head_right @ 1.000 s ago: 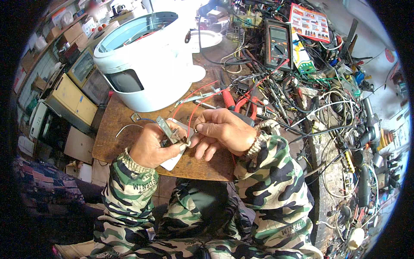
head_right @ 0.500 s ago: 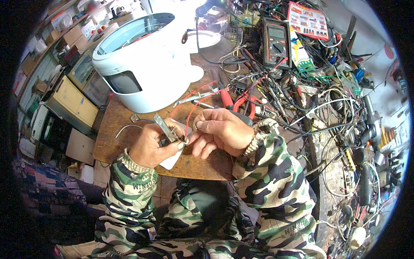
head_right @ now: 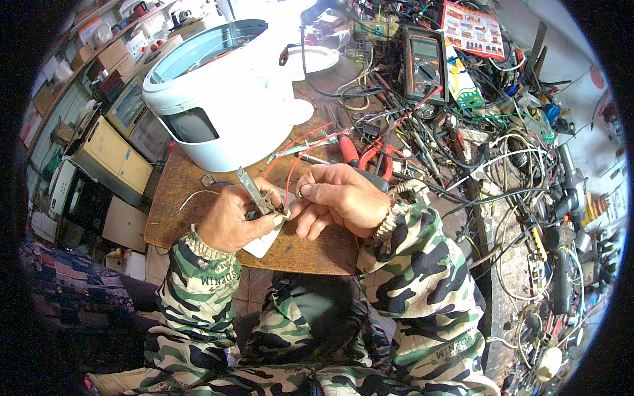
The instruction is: The person solders wires to a small electronic component using a soldering iron and solder wire. They repeatedly heat the connection points and apply solder to secure the wires in place.
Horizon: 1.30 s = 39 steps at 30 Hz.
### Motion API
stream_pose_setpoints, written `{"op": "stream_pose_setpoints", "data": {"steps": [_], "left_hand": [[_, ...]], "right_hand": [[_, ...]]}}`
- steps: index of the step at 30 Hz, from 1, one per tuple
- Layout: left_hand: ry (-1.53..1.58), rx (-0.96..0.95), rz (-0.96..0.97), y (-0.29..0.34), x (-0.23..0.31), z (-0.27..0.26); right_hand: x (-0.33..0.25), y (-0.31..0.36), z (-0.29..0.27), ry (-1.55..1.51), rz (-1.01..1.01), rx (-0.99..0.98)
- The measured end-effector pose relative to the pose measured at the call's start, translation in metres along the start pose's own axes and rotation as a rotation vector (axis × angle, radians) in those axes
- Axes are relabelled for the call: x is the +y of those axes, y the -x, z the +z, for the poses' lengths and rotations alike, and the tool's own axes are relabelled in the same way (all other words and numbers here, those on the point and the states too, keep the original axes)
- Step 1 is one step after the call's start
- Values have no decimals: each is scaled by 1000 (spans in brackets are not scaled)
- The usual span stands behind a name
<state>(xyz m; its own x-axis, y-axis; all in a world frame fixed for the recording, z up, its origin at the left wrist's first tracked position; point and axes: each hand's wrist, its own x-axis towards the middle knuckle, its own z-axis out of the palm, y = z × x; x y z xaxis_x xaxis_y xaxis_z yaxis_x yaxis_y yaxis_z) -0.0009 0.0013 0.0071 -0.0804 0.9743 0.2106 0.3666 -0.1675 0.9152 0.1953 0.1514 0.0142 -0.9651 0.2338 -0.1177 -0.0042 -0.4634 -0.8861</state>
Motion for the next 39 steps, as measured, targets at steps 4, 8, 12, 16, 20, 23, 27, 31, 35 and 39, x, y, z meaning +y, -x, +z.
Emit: {"op": "stream_pose_setpoints", "data": {"steps": [4, 8, 12, 16, 20, 23, 27, 31, 35, 39], "left_hand": [[85, -34, -76, 1, -3, -2], [111, -16, -71, 0, -1, 0], [68, -17, -59, 0, -1, -2], [83, -10, -60, -1, 3, -1], [115, 17, -82, 2, -2, 1], [103, -15, -159, 0, 5, -1], [103, 1, -161, 1, 5, 0], [73, 7, -65, 0, -1, 0], [56, -7, -68, 0, 5, -1], [81, -24, -77, -1, 1, -2]], "right_hand": [[-6, 2, -3, 119, -13, 89], [-22, 11, -8, 380, -116, 253], [-18, 12, -15, 454, -129, 212], [-19, 12, -4, 982, -72, 283], [-2, 2, -9, 1412, -268, 256], [2, 3, -14, 1471, -375, 262], [-12, 5, -2, 1281, -138, 312], [-14, 10, -3, 1225, -175, 304], [-15, 12, -2, 1140, -178, 219], [-16, 12, -3, 1192, -166, 195]]}}
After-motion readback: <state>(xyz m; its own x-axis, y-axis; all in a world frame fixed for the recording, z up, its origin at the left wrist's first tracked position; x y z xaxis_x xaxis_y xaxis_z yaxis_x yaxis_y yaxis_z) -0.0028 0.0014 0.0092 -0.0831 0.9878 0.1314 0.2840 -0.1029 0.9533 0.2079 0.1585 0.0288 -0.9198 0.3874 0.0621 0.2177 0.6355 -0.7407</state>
